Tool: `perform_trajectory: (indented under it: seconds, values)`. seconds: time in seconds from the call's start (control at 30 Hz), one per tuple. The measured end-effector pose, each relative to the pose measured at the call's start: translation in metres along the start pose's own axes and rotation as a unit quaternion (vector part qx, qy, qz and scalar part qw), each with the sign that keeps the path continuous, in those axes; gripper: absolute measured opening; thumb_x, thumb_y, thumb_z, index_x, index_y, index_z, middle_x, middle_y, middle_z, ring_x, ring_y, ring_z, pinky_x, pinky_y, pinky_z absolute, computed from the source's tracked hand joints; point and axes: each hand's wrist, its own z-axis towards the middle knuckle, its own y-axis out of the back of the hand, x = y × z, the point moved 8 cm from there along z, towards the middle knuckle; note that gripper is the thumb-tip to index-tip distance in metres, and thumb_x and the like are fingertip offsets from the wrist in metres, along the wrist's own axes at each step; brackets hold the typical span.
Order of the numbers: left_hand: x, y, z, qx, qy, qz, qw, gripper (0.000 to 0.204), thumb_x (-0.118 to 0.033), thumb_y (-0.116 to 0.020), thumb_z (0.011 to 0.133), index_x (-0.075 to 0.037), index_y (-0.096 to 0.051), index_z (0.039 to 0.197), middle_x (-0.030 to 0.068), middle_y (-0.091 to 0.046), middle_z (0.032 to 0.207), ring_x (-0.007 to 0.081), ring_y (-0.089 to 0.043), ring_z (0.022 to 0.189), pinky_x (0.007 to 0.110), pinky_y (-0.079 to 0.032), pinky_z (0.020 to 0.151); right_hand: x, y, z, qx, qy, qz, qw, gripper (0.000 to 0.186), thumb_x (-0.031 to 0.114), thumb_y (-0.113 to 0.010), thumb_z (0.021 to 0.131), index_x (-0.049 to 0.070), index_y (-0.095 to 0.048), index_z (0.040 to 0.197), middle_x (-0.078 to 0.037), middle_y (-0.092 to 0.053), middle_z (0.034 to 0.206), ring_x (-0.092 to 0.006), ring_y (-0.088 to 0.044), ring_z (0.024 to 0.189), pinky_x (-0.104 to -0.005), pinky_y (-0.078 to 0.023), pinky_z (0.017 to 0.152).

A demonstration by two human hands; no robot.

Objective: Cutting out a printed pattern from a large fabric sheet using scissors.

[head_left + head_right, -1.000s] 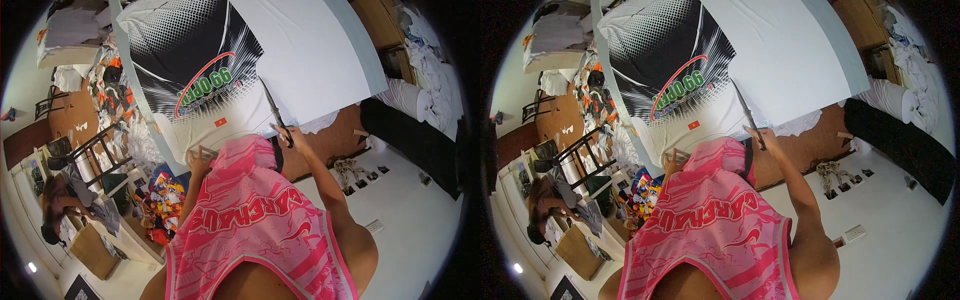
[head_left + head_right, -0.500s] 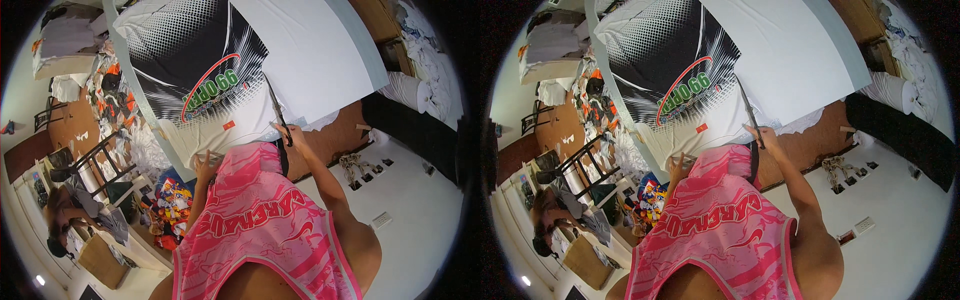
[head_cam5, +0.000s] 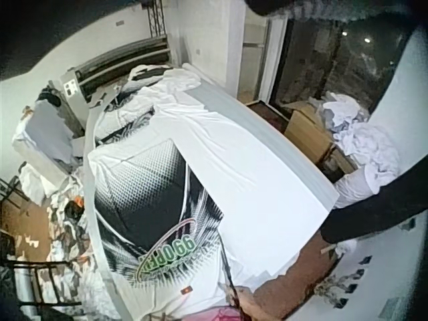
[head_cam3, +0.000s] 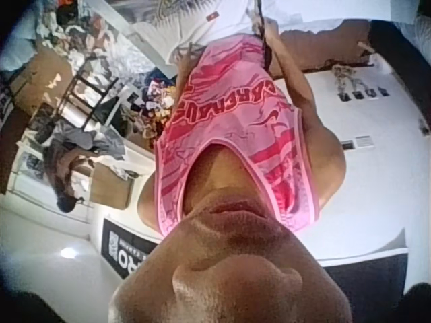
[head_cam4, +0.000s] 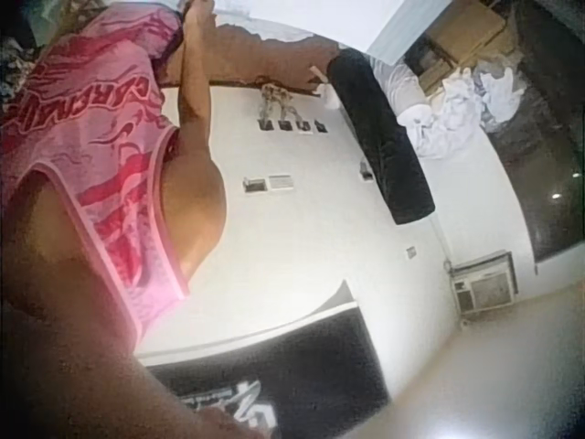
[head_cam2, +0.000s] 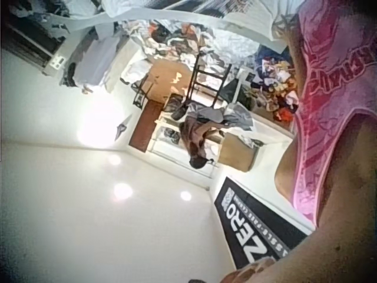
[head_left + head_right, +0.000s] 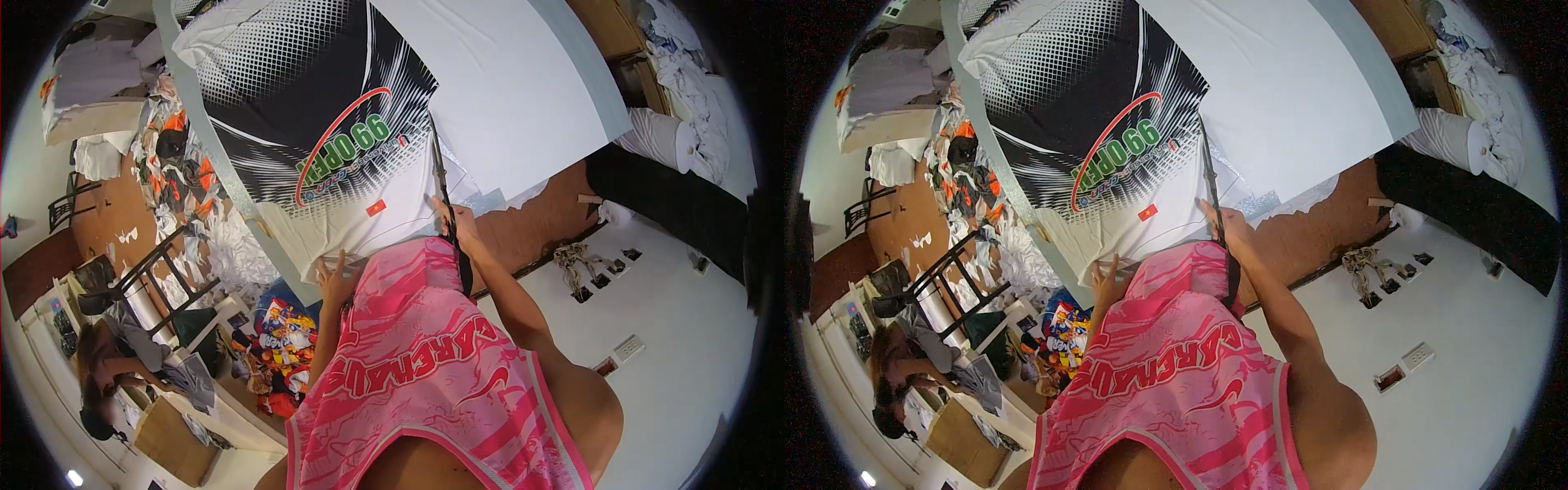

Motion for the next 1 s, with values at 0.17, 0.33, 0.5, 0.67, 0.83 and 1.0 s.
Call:
perform_trajectory:
  seconds: [0.17,0.33,0.5,0.67,0.83,1.0]
  values:
    - [0.001,0.004,0.001,-0.002,-0.031,0.006,1.0,0.076,-0.057,-0.07,0.082,-0.035,-0.044,0.15,0.0359,-0.022,0.154,0.0562,-0.033,0.137,0.06,-0.035,0.109,-0.003,-0.007,0.002,-0.035,-0.023,0.035,0.999,0.049,0.047,-0.083,0.08,0.011,-0.053,0.064,0.001,-0.05,0.056,-0.0105,-0.047,0.043,-0.0272,-0.037,0.042]
    - [0.0,0.011,0.001,-0.012,-0.047,0.006,0.999,0.074,-0.057,-0.069,0.084,-0.037,-0.043,0.15,0.0351,-0.02,0.155,0.0562,-0.031,0.139,0.059,-0.035,0.109,-0.001,-0.02,-0.001,-0.028,-0.022,0.063,0.997,0.051,0.048,-0.082,0.08,0.011,-0.053,0.062,0.0,-0.051,0.055,-0.0112,-0.048,0.042,-0.0267,-0.037,0.041]
    - [0.0,0.01,0.002,0.005,-0.048,-0.004,0.999,0.073,-0.057,-0.069,0.084,-0.039,-0.043,0.15,0.0349,-0.019,0.156,0.0564,-0.028,0.14,0.058,-0.035,0.11,0.002,-0.034,0.0,-0.051,-0.01,0.092,0.994,0.053,0.051,-0.081,0.081,0.011,-0.053,0.059,-0.002,-0.051,0.051,-0.0117,-0.047,0.039,-0.026,-0.037,0.039]
    - [0.002,0.011,0.001,0.031,-0.032,-0.016,0.999,0.073,-0.056,-0.069,0.085,-0.04,-0.042,0.15,0.0345,-0.018,0.156,0.0564,-0.025,0.142,0.059,-0.034,0.111,0.005,-0.046,0.008,-0.048,-0.014,0.074,0.996,0.053,0.05,-0.082,0.08,0.011,-0.052,0.061,0.0,-0.05,0.056,-0.0117,-0.049,0.042,-0.0276,-0.038,0.041]
    - [0.003,0.012,0.001,0.04,-0.038,-0.015,0.998,0.074,-0.056,-0.069,0.085,-0.04,-0.04,0.151,0.0348,-0.017,0.157,0.056,-0.021,0.143,0.059,-0.033,0.112,0.004,-0.058,0.012,-0.066,-0.021,0.068,0.995,0.054,0.052,-0.081,0.08,0.011,-0.052,0.06,0.0,-0.05,0.056,-0.012,-0.05,0.043,-0.0276,-0.039,0.041]
    - [0.01,0.008,0.004,0.04,-0.039,0.0,0.998,0.075,-0.057,-0.069,0.086,-0.04,-0.038,0.152,0.0362,-0.016,0.156,0.056,-0.02,0.144,0.058,-0.031,0.112,0.007,-0.078,0.016,-0.08,-0.012,0.112,0.99,0.055,0.053,-0.08,0.08,0.011,-0.051,0.06,0.0,-0.049,0.055,-0.0128,-0.05,0.043,-0.0283,-0.041,0.042]
